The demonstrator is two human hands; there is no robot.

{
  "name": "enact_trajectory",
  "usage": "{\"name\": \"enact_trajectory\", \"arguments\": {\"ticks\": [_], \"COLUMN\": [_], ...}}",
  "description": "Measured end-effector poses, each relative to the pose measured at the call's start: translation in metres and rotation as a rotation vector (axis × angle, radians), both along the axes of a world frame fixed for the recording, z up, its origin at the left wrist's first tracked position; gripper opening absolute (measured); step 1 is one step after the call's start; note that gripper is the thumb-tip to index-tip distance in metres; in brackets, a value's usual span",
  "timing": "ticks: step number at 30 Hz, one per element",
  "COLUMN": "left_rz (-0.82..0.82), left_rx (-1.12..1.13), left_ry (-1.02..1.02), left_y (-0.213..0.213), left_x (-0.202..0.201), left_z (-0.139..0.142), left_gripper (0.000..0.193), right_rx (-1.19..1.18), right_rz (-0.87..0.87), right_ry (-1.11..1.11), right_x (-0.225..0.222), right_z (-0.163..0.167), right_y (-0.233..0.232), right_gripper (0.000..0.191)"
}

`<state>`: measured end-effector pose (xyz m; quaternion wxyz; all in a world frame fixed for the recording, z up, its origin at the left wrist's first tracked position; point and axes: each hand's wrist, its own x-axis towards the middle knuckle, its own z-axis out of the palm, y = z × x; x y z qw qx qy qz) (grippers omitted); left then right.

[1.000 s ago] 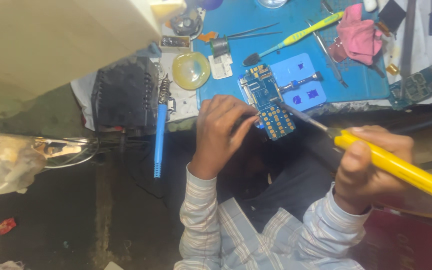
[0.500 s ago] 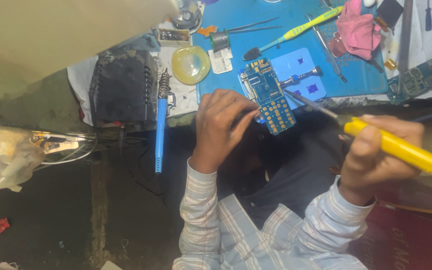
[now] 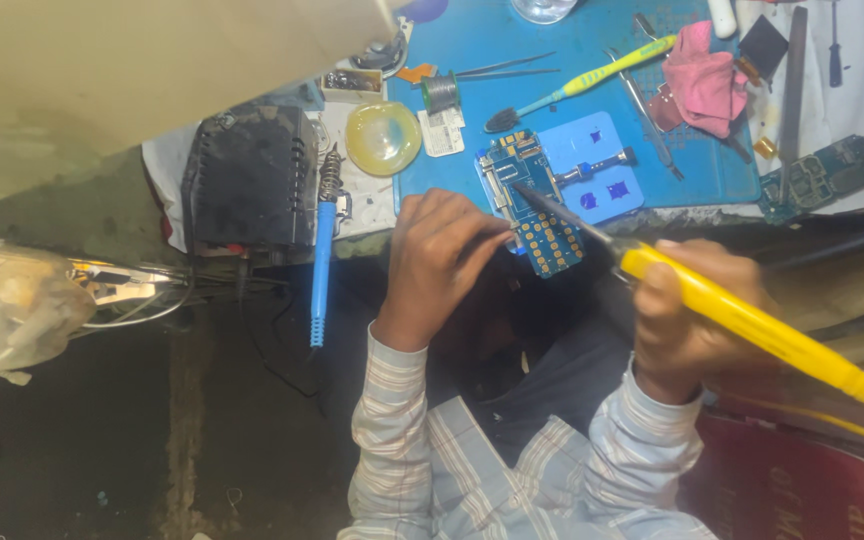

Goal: The person works on a phone motherboard clamped in a holder at a repair bench. They use tweezers and a soldering iron on the board, then heat it with a hot air gun, reposition the board, and finally pour liquid from a bottle onto it for cleaning.

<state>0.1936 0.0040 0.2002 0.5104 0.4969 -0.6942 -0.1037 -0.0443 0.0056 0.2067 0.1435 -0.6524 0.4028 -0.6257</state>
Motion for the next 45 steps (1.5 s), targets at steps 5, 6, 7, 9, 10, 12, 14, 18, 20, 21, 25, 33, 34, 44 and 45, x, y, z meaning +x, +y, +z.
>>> {"name": "enact_trajectory", "arguments": {"ticks": [5,6,7,9,10,12,14,18,20,21,25,33,34,44,45], "left_rz": [0.002,0.008,0.009,0.01,0.014,0.019,0.013,0.014,0.013,0.012,0.017,0.0,0.003,0.012,0.016], "left_rx": [-0.033,-0.037,-0.04,-0.044,-0.043,-0.042,-0.04,-0.043,-0.04,-0.039,-0.041,-0.048,-0.05,-0.05,-0.046], "left_ry": [0.013,0.012,0.013,0.017,0.02,0.027,0.022,0.022,0.029,0.029,0.02,0.042,0.037,0.002,-0.001], "left_y": [0.0,0.0,0.0,0.0,0.0,0.001,0.001,0.001,0.001,0.001,0.0,-0.001,-0.001,0.0,0.0], "left_x": [0.0,0.0,-0.001,-0.001,-0.001,-0.002,-0.002,-0.002,-0.002,-0.002,-0.001,0.0,0.001,-0.001,0.0], "left_z": [-0.003,-0.003,-0.003,-0.003,-0.003,-0.003,-0.002,-0.002,-0.002,-0.002,-0.004,-0.006,-0.006,-0.005,-0.005], "left_gripper": [0.013,0.013,0.013,0.014,0.014,0.014,0.013,0.013,0.013,0.013,0.013,0.013,0.013,0.016,0.017], "right_rx": [-0.021,-0.024,-0.033,-0.039,-0.036,-0.028,-0.007,0.06,0.053,0.049,0.083,0.102,0.095,0.12,0.116], "right_rz": [-0.004,-0.011,-0.023,-0.028,-0.02,-0.01,-0.004,-0.011,-0.019,-0.026,-0.013,0.013,0.003,0.004,0.008], "right_ry": [0.173,0.192,0.213,0.227,0.219,0.23,0.244,0.197,0.217,0.231,0.209,0.175,0.204,0.258,0.26], "right_x": [0.002,0.001,0.001,0.001,0.004,0.005,0.007,0.011,0.014,0.015,0.017,0.02,0.021,0.026,0.026], "right_z": [0.005,0.007,0.008,0.01,0.009,0.011,0.014,0.021,0.024,0.025,0.027,0.028,0.028,0.038,0.037], "right_y": [-0.003,-0.004,-0.003,-0.002,-0.002,-0.001,0.002,0.007,0.007,0.008,0.011,0.013,0.012,0.019,0.018], "right_gripper": [0.038,0.038,0.038,0.038,0.039,0.04,0.041,0.043,0.043,0.043,0.042,0.039,0.038,0.033,0.033]}}
